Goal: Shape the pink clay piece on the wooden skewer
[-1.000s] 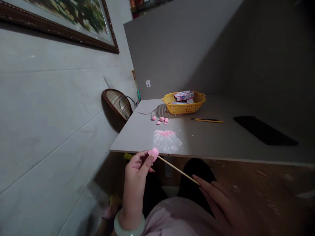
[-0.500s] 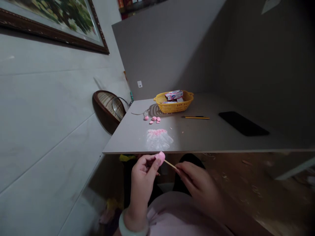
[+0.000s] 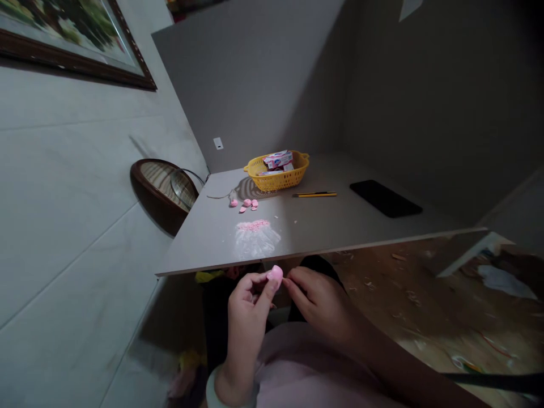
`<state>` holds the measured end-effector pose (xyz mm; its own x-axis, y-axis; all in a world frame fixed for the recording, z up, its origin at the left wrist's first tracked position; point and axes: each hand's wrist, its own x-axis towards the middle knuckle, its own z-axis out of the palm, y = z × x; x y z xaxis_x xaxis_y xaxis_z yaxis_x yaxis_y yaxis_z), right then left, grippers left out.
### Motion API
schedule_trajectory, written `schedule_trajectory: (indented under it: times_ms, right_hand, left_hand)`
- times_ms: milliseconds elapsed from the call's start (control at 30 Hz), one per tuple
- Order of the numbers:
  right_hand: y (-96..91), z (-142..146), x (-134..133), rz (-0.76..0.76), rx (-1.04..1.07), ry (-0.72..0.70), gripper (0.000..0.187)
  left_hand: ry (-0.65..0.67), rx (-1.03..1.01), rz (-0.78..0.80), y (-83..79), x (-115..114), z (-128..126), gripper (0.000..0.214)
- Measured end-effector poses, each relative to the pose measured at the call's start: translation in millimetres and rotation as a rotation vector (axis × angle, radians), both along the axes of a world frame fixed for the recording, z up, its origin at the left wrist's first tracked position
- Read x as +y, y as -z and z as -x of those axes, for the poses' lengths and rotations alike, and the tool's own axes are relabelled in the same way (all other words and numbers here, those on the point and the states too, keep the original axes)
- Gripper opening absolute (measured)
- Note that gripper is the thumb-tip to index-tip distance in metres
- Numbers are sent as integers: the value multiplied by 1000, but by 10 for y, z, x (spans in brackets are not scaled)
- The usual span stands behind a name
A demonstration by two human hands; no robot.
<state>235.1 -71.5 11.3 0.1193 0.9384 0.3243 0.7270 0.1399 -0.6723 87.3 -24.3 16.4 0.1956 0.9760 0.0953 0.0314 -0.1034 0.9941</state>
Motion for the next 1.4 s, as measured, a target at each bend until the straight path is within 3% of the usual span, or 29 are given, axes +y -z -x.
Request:
schedule_trajectory:
  times_ms: [267,467,733,1133,1400]
  right_hand:
    - [-22,-20,-54,5,60,-15,35]
    - [-18,-89,-79,23,104,16,36]
    - [-114,-34,-116,-7,106,-17,35]
    - [-105,-7,-76,-27,133,-38,34]
    - [-117,-16,-78,3,259,-61,35]
  left_hand:
    - [-56,-81,25,54,-27,11,24]
    - [-256,-217,-8,90,24,76,29]
    - [-92,-99,35,124,-13,8,26]
    - [-38,-116,41,137,-28,17,23]
    - [-24,-213,124,70,-29,-19,25]
